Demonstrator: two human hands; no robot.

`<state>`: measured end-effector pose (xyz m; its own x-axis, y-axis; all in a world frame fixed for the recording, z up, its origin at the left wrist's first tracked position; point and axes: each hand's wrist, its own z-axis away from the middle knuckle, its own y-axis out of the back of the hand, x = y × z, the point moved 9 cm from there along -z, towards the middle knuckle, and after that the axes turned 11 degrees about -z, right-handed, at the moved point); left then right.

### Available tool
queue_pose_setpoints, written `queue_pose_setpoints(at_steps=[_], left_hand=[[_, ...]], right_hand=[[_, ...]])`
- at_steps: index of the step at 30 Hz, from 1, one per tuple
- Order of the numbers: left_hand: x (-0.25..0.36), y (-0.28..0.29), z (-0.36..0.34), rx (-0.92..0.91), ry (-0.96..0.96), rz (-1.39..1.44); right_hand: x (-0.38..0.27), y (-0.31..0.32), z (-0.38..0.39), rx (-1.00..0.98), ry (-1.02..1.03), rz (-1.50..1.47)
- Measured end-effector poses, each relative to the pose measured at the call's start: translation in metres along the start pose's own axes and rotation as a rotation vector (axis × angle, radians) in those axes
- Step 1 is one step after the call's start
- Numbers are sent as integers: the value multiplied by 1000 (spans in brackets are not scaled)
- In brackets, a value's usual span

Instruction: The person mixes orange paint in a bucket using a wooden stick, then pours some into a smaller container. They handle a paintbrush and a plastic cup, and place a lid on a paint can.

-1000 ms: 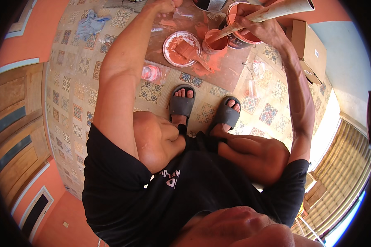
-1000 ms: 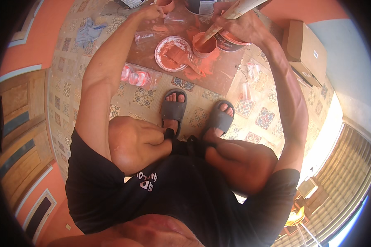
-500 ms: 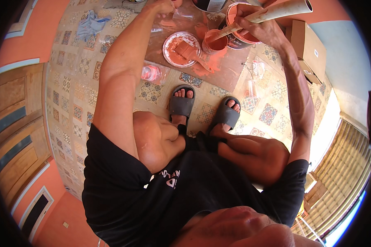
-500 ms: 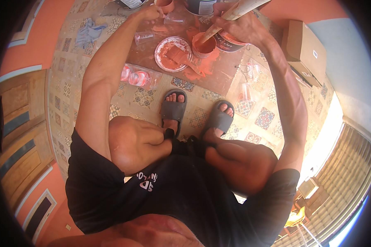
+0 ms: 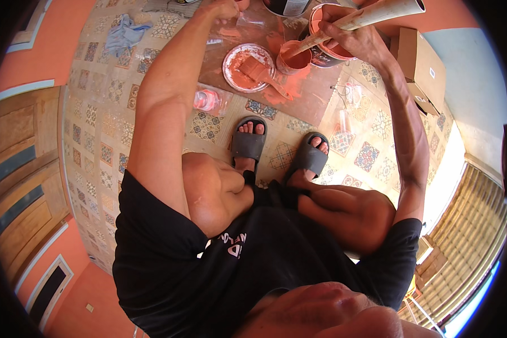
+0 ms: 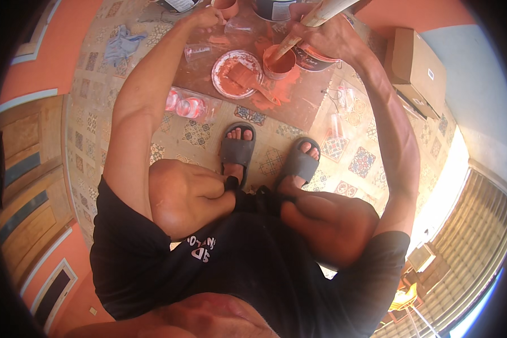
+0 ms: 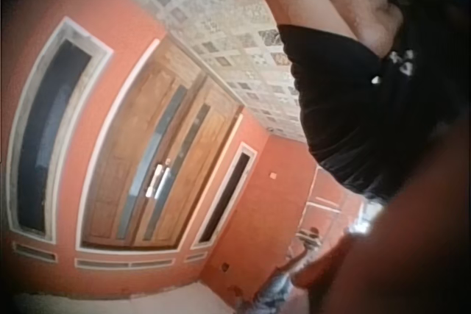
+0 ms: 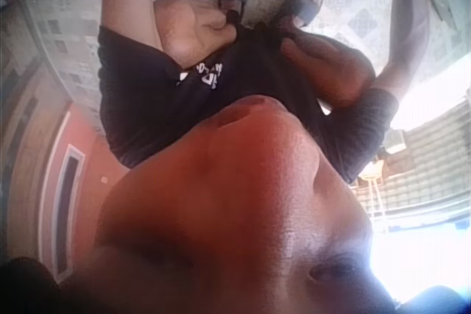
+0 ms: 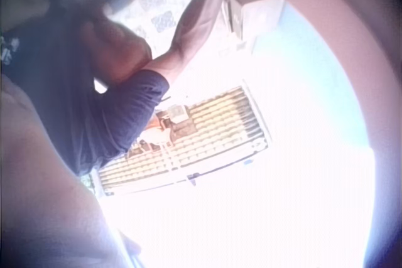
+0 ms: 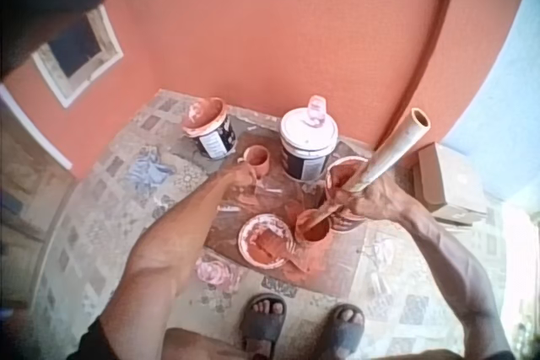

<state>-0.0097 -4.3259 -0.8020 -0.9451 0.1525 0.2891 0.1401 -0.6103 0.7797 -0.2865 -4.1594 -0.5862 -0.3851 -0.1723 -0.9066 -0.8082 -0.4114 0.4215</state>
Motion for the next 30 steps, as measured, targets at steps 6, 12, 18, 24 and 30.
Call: queue_pose_setpoints(at_steps=[6, 12, 18, 24, 30], left_hand=[[-4, 0, -3, -32, -108, 27], [-5, -2, -5, -24, -46, -27], [-14, -5, -14, 19, 2, -17], [-14, -5, -15, 11, -5, -27], [-12, -7, -20, -2, 0, -44]], right_hand=[[-3, -1, -1, -20, 11, 51], [6, -4, -1, -71, -47, 206], [10, -3, -2, -88, -89, 176], [-20, -4, -1, -39, 43, 144], [-23, -9, 0, -45, 10, 241]])
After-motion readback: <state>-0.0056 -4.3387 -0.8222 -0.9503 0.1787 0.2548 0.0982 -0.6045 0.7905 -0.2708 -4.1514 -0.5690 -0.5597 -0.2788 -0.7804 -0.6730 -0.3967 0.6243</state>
